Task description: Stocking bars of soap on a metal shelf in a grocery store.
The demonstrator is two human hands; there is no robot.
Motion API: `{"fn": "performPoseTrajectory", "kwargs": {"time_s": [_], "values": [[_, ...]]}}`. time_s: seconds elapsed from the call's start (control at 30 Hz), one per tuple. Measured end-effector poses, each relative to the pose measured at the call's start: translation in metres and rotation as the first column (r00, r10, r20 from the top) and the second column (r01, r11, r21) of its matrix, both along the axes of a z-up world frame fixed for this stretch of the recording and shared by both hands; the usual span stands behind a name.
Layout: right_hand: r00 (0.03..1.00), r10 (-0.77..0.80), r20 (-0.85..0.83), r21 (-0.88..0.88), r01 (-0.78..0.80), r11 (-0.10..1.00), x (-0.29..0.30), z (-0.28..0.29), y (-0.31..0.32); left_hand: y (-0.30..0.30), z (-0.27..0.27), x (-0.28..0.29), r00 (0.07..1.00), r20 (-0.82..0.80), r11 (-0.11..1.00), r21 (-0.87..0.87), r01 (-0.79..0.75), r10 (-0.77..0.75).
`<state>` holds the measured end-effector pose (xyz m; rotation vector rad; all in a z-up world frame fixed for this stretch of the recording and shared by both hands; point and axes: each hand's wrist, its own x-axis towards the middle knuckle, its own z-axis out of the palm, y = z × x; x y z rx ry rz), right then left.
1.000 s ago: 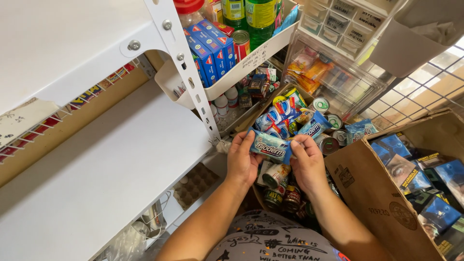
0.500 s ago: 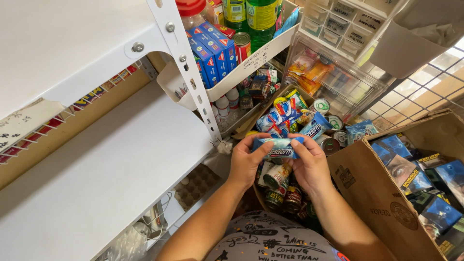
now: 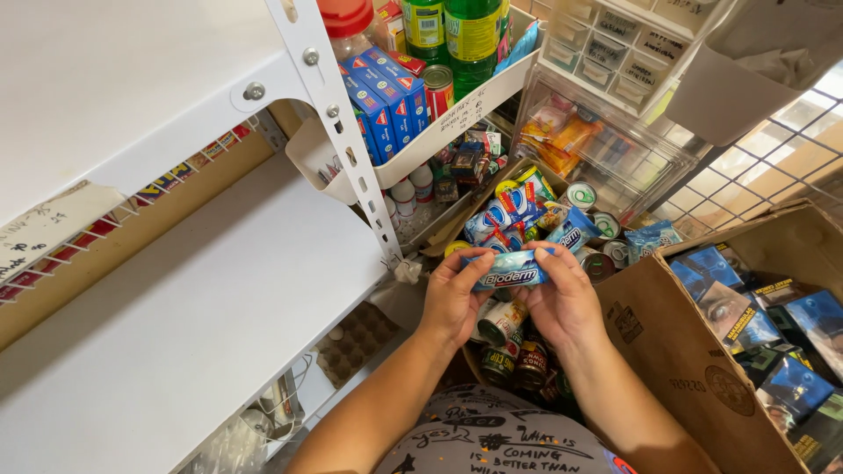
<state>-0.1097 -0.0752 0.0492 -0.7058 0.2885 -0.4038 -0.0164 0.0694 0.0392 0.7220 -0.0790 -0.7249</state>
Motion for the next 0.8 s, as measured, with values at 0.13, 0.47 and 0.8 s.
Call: {"fn": "performPoseTrajectory", "kwargs": {"time_s": [0.13, 0.47, 0.8], "values": [[1.000, -0.015, 0.010, 0.012, 0.015, 1.000, 0.001, 0.007, 0.002, 0.004, 0.007, 0.002, 1.000, -0.025, 1.000, -0.024, -0.003, 0.002], [0.987, -0.118, -0.109, -0.375, 0.069, 0.924, 0.001, -0.020, 0.002, 0.014, 0.019, 0.014, 0.999, 0.006, 0.999, -0.036, -0.032, 0.033], [0.999, -0.018, 0.041, -0.586, 0.038, 0.810, -0.003, -0.041, 0.003, 0.016, 0.018, 0.018, 0.992, -0.070, 0.992, 0.084, -0.094, 0.100]]}}
